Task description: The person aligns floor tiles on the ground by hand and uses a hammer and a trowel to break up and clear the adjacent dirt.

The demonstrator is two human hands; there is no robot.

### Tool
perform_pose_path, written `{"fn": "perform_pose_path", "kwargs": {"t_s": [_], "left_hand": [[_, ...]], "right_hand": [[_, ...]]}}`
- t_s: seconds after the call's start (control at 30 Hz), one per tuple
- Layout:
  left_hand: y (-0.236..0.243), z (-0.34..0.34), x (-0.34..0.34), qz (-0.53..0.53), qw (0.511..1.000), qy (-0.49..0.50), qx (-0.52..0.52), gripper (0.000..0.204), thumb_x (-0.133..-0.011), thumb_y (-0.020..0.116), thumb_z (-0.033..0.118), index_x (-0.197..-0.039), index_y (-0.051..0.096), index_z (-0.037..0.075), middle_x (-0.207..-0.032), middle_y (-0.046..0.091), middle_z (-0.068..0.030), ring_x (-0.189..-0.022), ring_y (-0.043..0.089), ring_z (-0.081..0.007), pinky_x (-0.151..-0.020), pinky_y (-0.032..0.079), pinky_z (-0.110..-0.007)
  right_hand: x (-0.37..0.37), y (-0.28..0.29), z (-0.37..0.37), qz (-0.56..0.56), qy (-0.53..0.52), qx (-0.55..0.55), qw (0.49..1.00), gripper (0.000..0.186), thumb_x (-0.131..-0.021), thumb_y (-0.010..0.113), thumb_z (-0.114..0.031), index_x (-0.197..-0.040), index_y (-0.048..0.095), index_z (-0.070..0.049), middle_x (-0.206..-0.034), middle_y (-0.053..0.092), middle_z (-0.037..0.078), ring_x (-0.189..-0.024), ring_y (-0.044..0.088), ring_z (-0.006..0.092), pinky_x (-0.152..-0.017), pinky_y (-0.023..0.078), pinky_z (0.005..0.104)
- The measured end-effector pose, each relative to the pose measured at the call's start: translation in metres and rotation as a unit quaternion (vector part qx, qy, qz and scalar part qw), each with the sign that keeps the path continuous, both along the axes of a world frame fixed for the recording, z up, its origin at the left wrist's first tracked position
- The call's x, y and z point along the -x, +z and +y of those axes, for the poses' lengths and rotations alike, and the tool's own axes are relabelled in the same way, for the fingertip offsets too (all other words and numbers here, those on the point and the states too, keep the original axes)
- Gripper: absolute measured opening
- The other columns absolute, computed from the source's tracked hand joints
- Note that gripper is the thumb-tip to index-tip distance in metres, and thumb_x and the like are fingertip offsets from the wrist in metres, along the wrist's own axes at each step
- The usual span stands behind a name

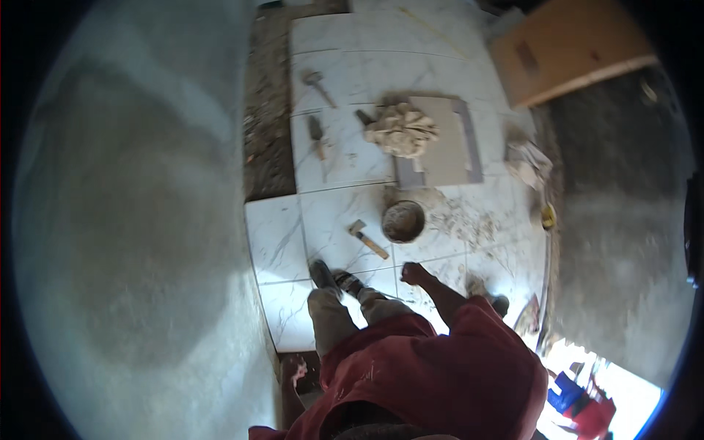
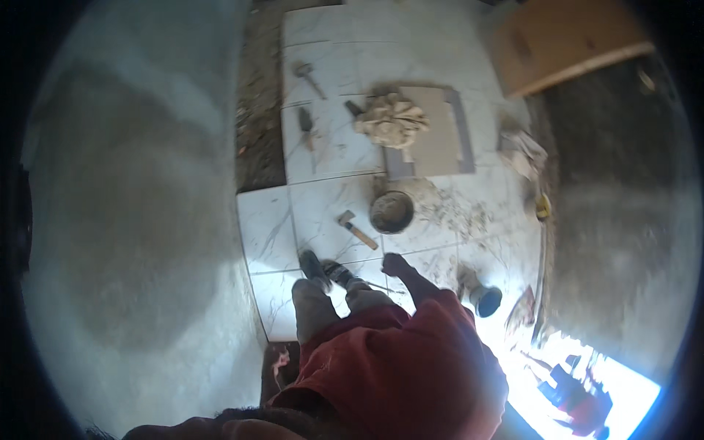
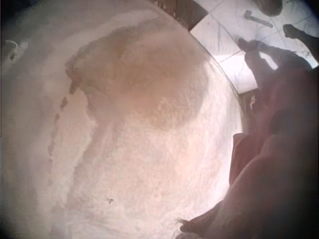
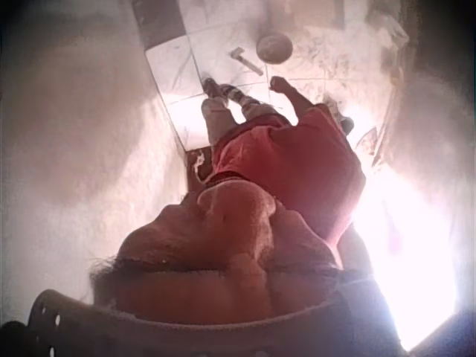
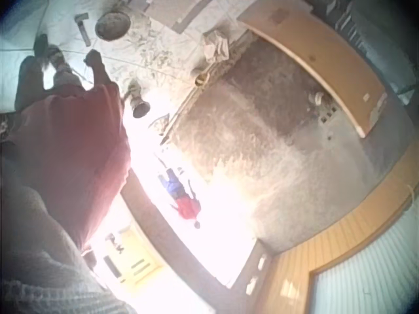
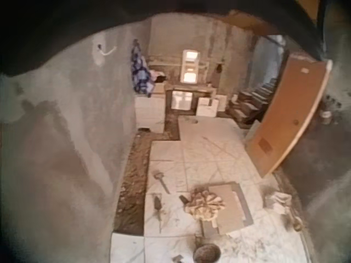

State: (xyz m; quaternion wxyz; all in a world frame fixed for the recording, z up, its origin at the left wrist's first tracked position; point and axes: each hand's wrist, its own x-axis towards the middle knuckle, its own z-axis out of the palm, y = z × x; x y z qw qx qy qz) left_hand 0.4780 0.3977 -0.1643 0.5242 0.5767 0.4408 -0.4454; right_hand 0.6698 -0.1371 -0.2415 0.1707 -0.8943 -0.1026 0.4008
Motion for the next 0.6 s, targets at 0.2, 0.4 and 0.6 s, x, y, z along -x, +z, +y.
{"fn": "perform_pose_path", "kwargs": {"t_s": [0.2,0.4,0.6], "left_hand": [[0.033,-0.012,-0.092,-0.094,0.973,-0.211,-0.026,0.012,-0.074,0.060,0.006,-0.086,0.059,0.007,-0.062,0.054,-0.0001,-0.052,0.053,-0.0122,-0.042,0.042,-0.026],[-0.008,-0.018,-0.275,-0.222,0.885,-0.407,0.050,0.011,-0.074,0.058,0.004,-0.085,0.060,0.007,-0.064,0.055,-0.0009,-0.054,0.054,-0.0124,-0.044,0.043,-0.027],[-0.009,0.038,-0.568,-0.300,0.910,-0.282,0.053,0.008,-0.071,0.060,-0.002,-0.076,0.061,0.004,-0.073,0.059,-0.0033,-0.063,0.056,-0.0120,-0.051,0.047,-0.028]], "right_hand": [[-0.103,0.091,0.042,0.141,-0.327,-0.241,0.903,0.024,-0.084,0.052,-0.020,-0.082,0.063,0.000,-0.070,0.065,0.012,-0.056,0.065,0.0206,-0.052,0.052,0.0324],[-0.095,0.060,-0.007,-0.187,-0.395,-0.271,0.858,0.020,-0.084,0.050,-0.013,-0.090,0.062,0.002,-0.068,0.063,0.011,-0.058,0.064,0.0193,-0.052,0.052,0.0313],[-0.046,0.090,-0.004,-0.273,-0.427,0.017,0.862,0.019,-0.079,0.061,-0.020,-0.065,0.060,-0.007,-0.064,0.059,0.009,-0.062,0.062,0.0237,-0.057,0.050,0.0379]]}}
